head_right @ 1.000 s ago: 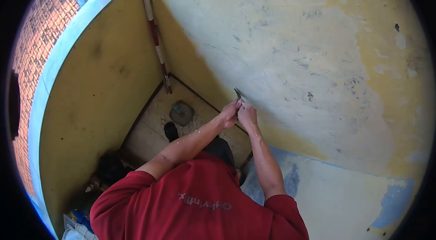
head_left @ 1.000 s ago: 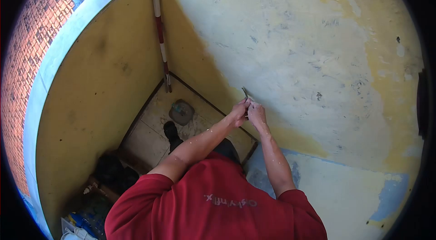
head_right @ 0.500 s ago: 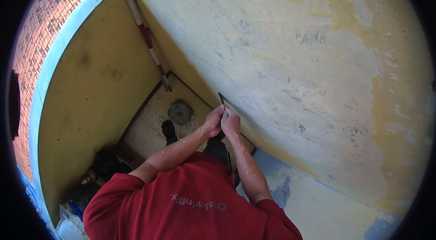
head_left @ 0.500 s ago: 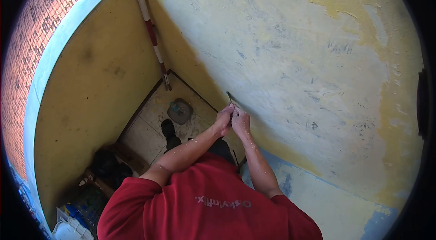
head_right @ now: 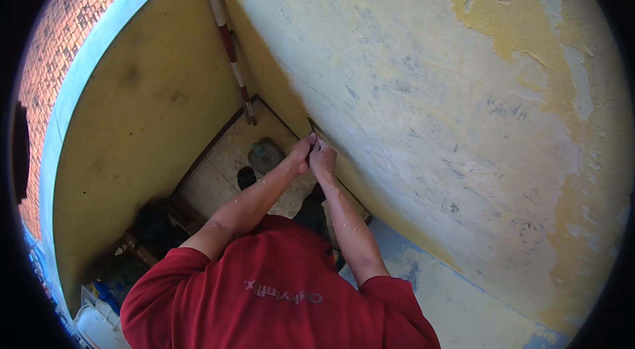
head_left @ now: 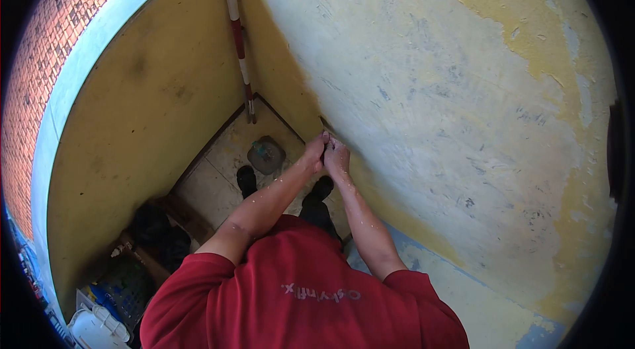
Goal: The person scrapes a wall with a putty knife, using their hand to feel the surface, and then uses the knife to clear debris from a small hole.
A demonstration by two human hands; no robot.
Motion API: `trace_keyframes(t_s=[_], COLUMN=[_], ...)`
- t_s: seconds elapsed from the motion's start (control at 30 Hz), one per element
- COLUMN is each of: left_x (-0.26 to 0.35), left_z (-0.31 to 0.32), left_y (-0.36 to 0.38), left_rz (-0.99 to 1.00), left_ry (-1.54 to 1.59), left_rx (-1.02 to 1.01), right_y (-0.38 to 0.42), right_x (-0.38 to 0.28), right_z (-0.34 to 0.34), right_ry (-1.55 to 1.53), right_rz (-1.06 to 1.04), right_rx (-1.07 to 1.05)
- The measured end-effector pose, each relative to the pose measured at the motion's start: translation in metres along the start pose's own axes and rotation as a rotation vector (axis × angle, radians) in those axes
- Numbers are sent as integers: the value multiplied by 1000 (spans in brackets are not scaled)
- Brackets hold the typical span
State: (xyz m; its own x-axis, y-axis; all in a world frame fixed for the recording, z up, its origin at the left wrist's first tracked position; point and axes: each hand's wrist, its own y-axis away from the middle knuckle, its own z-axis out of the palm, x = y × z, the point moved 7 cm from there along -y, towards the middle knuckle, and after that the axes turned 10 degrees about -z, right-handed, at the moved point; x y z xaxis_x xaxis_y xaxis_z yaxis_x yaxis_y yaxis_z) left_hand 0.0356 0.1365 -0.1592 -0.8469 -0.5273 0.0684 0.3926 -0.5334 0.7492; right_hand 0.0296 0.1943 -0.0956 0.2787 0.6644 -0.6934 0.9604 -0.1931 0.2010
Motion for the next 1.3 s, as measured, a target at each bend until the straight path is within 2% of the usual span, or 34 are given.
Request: trace_keyframes(t_s=[0.1,0.2,0.27,0.33,0.37,0.43,0.5,0.6,0.63,0.7,0.77,0.87,0.93,1.0,1.03,1.07,1.1,1.2,1.23,1.3], left_x=[-20,-31,-13,11,11,4,-4,-27,-18,4,10,1,-8,-11,-15,-16,-17,-13,-13,-8], left_z=[4,14,14,0,-5,-5,8,2,-3,-16,-22,-13,3,13,16,15,16,21,21,17], left_y=[1,12,11,-2,-8,-1,11,-2,-6,-23,-27,1,25,21,13,5,10,23,20,8], left_rz=[59,105,151,75,0,-23,171,229,222,-20,-31,19,13,84,154,246,245,198,220,239], left_ry=[-79,-79,-85,-90,-91,-142,-280,-251,-253,-189,-193,-265,-426,-504,-580,-499,-495,-455,-410,-367], left_rx=[-61,-81,-57,-60,-63,-2,7,111,113,34,47,26,44,24,11,71,72,87,94,99], right_y=[23,47,25,3,4,8,31,29,28,15,11,41,57,65,64,66,70,64,59,39], right_x=[-17,-17,-9,-1,3,-7,-6,-9,-7,-7,-10,3,14,36,25,26,24,17,21,16], right_z=[-36,-54,-30,3,5,2,-22,-29,-24,-5,5,-10,-15,-16,-26,-26,-22,-25,-22,-23], right_ry=[-25,-115,-34,28,28,-30,-56,-73,-64,-87,-49,-26,3,-246,-240,-372,-505,-466,-461,-185], right_rz=[-101,-36,-36,33,41,27,-14,-40,-14,24,86,10,-31,-13,-15,162,341,379,375,58], right_rx=[60,139,105,45,44,49,98,128,114,130,89,121,154,229,226,114,0,-40,-39,71])
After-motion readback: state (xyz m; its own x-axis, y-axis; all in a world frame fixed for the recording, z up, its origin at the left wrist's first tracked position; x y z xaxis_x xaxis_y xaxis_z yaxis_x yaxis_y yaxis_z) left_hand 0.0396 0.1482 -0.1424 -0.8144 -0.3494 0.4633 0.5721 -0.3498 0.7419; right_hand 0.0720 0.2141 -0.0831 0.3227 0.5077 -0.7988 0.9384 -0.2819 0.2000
